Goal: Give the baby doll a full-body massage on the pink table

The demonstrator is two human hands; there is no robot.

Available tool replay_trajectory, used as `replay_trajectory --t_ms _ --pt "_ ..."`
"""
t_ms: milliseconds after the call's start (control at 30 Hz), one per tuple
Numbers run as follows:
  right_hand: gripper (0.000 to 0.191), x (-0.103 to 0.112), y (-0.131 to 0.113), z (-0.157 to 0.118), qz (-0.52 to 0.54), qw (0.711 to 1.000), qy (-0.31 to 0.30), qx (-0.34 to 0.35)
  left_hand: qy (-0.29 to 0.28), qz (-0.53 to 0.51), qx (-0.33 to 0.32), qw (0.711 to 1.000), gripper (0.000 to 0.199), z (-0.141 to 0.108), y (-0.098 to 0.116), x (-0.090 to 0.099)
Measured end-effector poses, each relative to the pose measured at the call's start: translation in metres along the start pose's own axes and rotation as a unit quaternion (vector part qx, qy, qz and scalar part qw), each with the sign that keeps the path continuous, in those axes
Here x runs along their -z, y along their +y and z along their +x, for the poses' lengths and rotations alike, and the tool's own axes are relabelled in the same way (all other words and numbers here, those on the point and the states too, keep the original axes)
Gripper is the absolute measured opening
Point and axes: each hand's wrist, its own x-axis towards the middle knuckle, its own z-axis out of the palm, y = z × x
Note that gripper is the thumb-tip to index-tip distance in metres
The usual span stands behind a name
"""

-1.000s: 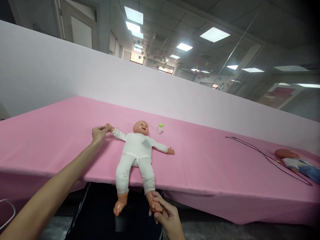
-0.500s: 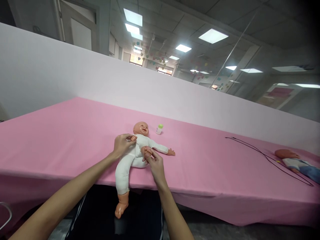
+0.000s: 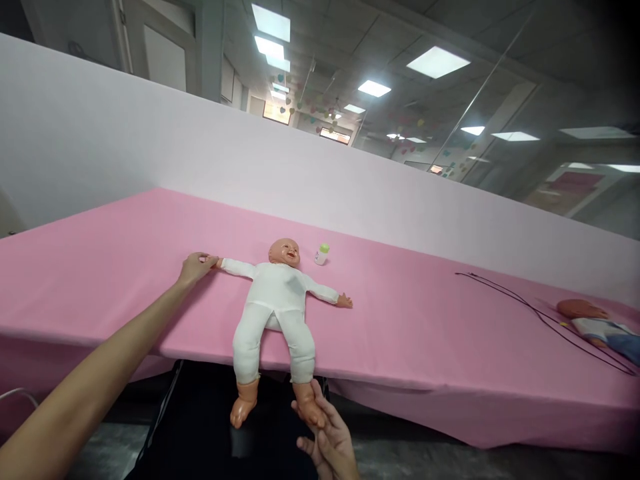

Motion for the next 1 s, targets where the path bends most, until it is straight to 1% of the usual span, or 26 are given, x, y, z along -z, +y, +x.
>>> replay_trajectory --t_ms 67,167,233,300,367,400,433,500,533,600,633,667,700,733,767,833,900,967,1000 --pt "0.054 0.002 0.013 -0.001 0.043 0.998 -0.021 -0.028 -0.021 0.06 -0.019 0.998 0.036 0.002 -0.001 0.001" --pt "0.059 0.011 0.021 0.0 0.065 0.994 -0.063 -0.062 -0.015 0.204 -0.032 0.978 0.039 0.001 0.002 0.001" --pt "0.063 0.021 0.018 -0.002 0.062 0.99 -0.098 -0.082 -0.007 0.27 -0.021 0.963 0.042 0.0 0.004 0.002" --pt "0.065 0.031 0.009 -0.006 0.043 0.982 -0.152 -0.106 -0.001 0.299 -0.017 0.954 0.046 -0.001 0.005 0.002" --pt "0.061 0.039 -0.009 -0.007 0.001 0.971 -0.207 -0.121 0.013 0.322 -0.037 0.946 0.046 -0.002 0.009 -0.001" --pt "0.058 0.04 -0.021 -0.005 -0.028 0.968 -0.22 -0.12 0.025 0.332 -0.057 0.941 0.047 -0.002 0.012 -0.004" --pt "0.056 0.04 -0.035 -0.001 -0.061 0.967 -0.22 -0.116 0.039 0.339 -0.084 0.936 0.048 -0.003 0.016 -0.009" --pt "0.054 0.033 -0.065 0.014 -0.136 0.97 -0.172 -0.108 0.06 0.338 -0.148 0.927 0.052 -0.007 0.028 -0.024" --pt "0.057 0.027 -0.08 0.024 -0.181 0.965 -0.144 -0.121 0.062 0.329 -0.182 0.925 0.052 -0.009 0.035 -0.034" --pt "0.057 0.013 -0.109 0.048 -0.284 0.943 -0.101 -0.143 0.05 0.295 -0.238 0.924 0.049 -0.014 0.052 -0.058" --pt "0.055 0.007 -0.121 0.06 -0.322 0.928 -0.108 -0.153 0.036 0.271 -0.257 0.927 0.047 -0.017 0.06 -0.07" --pt "0.054 0.0 -0.132 0.071 -0.341 0.915 -0.13 -0.169 0.017 0.242 -0.268 0.933 0.046 -0.02 0.068 -0.083" --pt "0.054 -0.005 -0.14 0.082 -0.346 0.91 -0.146 -0.178 -0.005 0.204 -0.267 0.942 0.046 -0.023 0.076 -0.095" --pt "0.054 -0.01 -0.145 0.091 -0.336 0.912 -0.153 -0.179 -0.028 0.164 -0.256 0.952 0.048 -0.025 0.084 -0.106" --pt "0.053 -0.013 -0.149 0.101 -0.314 0.922 -0.145 -0.171 -0.048 0.126 -0.24 0.961 0.052 -0.026 0.091 -0.116" --pt "0.05 -0.018 -0.15 0.122 -0.249 0.954 -0.085 -0.142 -0.078 0.068 -0.204 0.973 0.06 -0.027 0.102 -0.132" --pt "0.046 -0.021 -0.145 0.147 -0.172 0.976 -0.01 -0.132 -0.095 0.041 -0.177 0.979 0.067 -0.025 0.108 -0.145" --pt "0.045 -0.024 -0.138 0.175 -0.101 0.983 0.044 -0.149 -0.109 0.03 -0.154 0.982 0.072 -0.021 0.109 -0.155" --pt "0.046 -0.027 -0.134 0.19 -0.07 0.983 0.061 -0.159 -0.115 0.025 -0.142 0.983 0.075 -0.02 0.108 -0.158"
